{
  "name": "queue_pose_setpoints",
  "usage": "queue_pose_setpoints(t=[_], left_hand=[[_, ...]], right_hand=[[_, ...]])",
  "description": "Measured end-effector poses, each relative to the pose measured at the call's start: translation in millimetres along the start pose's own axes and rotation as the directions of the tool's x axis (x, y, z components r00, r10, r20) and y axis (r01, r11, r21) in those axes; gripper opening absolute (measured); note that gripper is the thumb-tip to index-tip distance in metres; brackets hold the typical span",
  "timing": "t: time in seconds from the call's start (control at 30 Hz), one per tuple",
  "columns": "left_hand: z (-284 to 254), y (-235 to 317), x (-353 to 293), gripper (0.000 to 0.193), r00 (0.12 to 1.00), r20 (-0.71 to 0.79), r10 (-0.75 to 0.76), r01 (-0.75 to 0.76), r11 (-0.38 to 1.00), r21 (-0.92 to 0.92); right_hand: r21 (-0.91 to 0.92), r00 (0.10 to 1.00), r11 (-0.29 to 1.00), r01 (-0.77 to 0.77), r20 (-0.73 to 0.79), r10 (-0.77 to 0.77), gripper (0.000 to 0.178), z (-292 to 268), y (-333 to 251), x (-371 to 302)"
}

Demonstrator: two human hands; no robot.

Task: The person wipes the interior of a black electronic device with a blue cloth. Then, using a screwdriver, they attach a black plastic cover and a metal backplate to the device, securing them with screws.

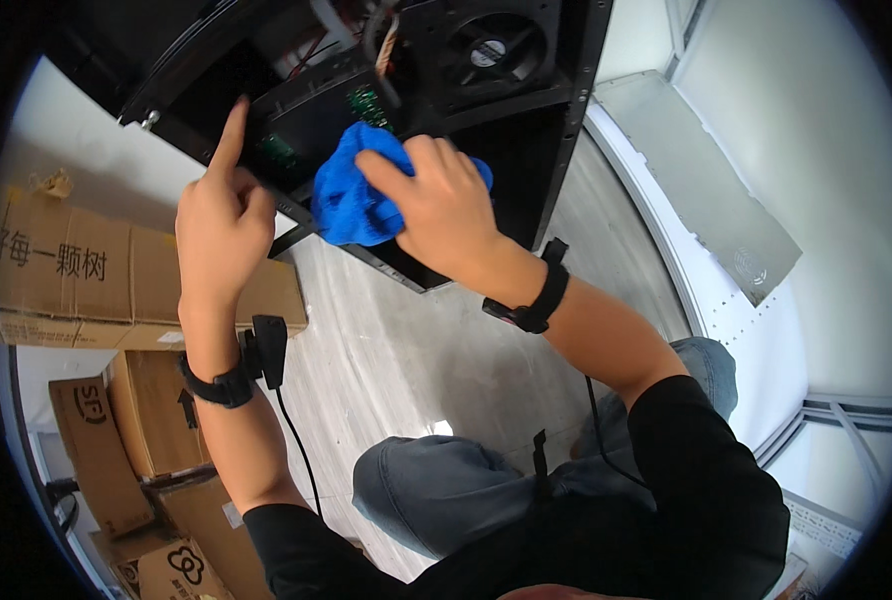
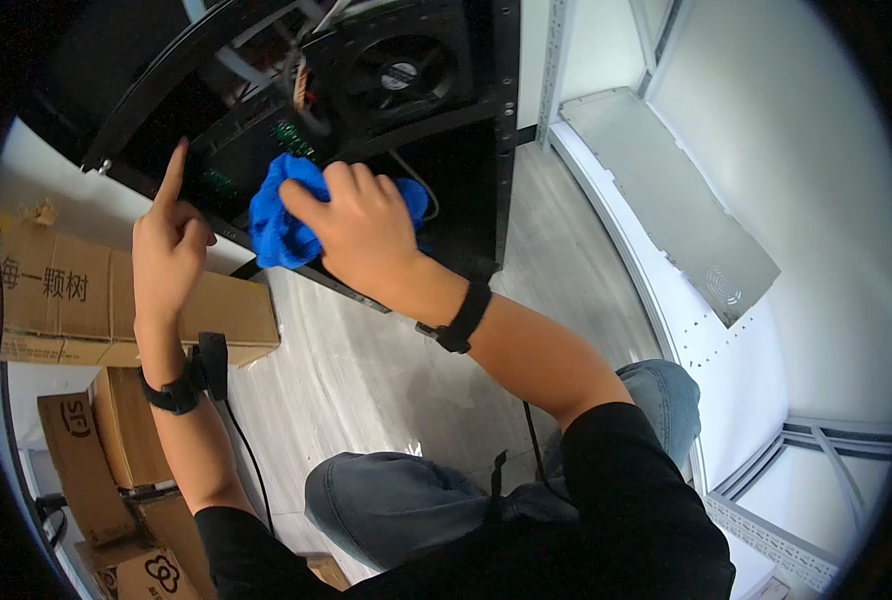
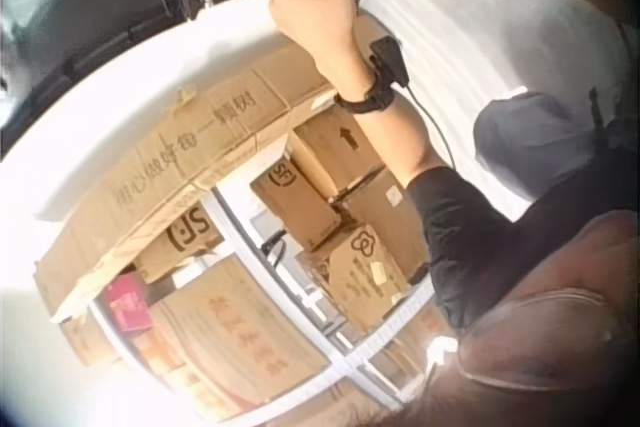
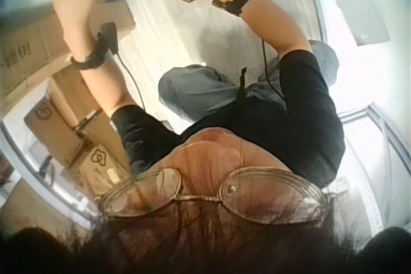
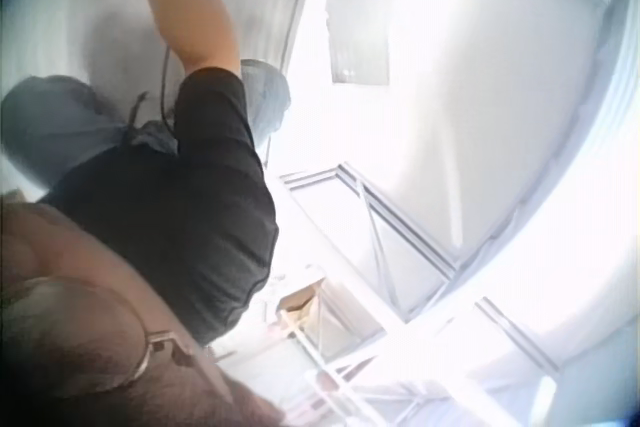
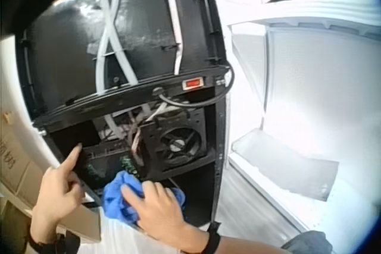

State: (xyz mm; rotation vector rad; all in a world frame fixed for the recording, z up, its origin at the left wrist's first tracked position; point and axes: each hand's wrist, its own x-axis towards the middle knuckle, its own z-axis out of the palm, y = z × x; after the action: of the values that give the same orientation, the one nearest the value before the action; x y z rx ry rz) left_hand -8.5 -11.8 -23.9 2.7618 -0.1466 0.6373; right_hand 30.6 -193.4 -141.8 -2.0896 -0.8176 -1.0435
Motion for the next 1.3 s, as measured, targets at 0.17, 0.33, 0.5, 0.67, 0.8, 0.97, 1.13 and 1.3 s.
queue_pose_setpoints(t=[0.17, 0.33, 0.5, 0.67, 0.8, 0.97, 1.13, 1.3], left_hand=[[30, 5, -17, 0.051, 0.941, -0.328, 0.085, -0.141, 0.979, -0.150], [56, 10, -29, 0.027, 0.975, -0.169, 0.143, -0.182, 0.952, -0.244], [69, 11, -34, 0.025, 0.968, -0.222, 0.121, -0.173, 0.957, -0.231], [65, 16, -28, 0.021, 0.966, -0.237, 0.102, -0.144, 0.975, -0.168], [62, 0, -23, 0.017, 0.957, -0.272, 0.102, -0.172, 0.954, -0.248], [57, -27, -31, 0.014, 0.914, -0.387, 0.119, -0.251, 0.917, -0.311], [47, -69, -55, 0.017, 0.947, -0.282, -0.152, -0.012, 0.862, -0.506], [53, -84, -55, 0.030, 0.976, -0.075, -0.206, 0.091, 0.696, -0.712]], right_hand=[[-0.006, 0.984, 0.989, -0.147, -0.107, 0.146, 0.055, -27, 43, -20], [-0.017, 0.962, 0.982, -0.187, -0.207, 0.180, 0.057, -47, 75, -36], [-0.024, 0.928, 0.957, -0.290, -0.251, 0.275, 0.062, -71, 104, -48], [0.041, 0.902, 0.940, -0.338, -0.273, 0.335, 0.059, -58, 94, -47], [0.078, 0.952, 0.977, -0.197, -0.221, 0.210, 0.055, -29, 66, -40], [0.244, 0.998, 0.968, -0.060, 0.030, 0.054, 0.059, 3, 35, -43], [0.274, 0.983, 0.945, 0.180, -0.005, -0.186, 0.059, 42, -16, -1], [0.084, 0.932, 0.929, 0.360, -0.086, -0.353, 0.038, 74, -17, 3]])
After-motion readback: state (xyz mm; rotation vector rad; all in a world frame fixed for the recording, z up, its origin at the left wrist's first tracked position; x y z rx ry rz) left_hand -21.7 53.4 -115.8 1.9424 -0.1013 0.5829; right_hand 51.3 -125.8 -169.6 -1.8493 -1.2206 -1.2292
